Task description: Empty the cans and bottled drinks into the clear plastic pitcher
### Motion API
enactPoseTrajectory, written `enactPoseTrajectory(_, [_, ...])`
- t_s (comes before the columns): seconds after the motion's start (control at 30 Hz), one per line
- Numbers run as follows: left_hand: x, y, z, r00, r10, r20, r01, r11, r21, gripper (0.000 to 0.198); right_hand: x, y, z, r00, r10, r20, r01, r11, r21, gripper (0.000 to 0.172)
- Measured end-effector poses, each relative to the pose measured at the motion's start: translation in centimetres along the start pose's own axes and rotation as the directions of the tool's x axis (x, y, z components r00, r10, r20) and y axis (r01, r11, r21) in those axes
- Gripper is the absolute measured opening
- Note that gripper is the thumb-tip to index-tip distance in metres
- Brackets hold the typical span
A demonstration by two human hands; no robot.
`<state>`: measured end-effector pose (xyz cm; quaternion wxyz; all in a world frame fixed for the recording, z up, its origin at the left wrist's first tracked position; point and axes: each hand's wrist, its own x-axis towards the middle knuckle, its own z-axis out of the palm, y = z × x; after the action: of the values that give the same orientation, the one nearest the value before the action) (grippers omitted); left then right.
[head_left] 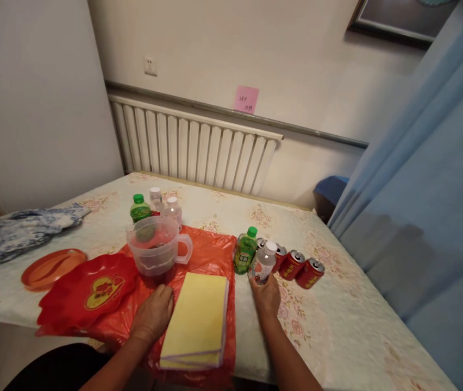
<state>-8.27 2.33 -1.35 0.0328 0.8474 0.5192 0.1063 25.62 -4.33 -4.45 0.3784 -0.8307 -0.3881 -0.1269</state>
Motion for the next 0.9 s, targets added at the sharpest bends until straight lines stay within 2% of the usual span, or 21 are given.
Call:
enactPoseTrajectory(0.4, [-0.05,-0.40,0.54,0.998,0.025,-0.065,-0.026,1.000,-0.017,0.028,0.08,-0.08,-0.10,1.000,0.017,0.018,-0.016,1.000,-0.019,0.045])
enactPoseTrajectory(0.9, [0.01,-0.55,0.89,0.998,0.019,-0.055,-0.018,1.000,0.006,0.027,0.09,-0.19,-0.31,1.000,0.011,0.027,-0.010,1.000,-0.008,0.047])
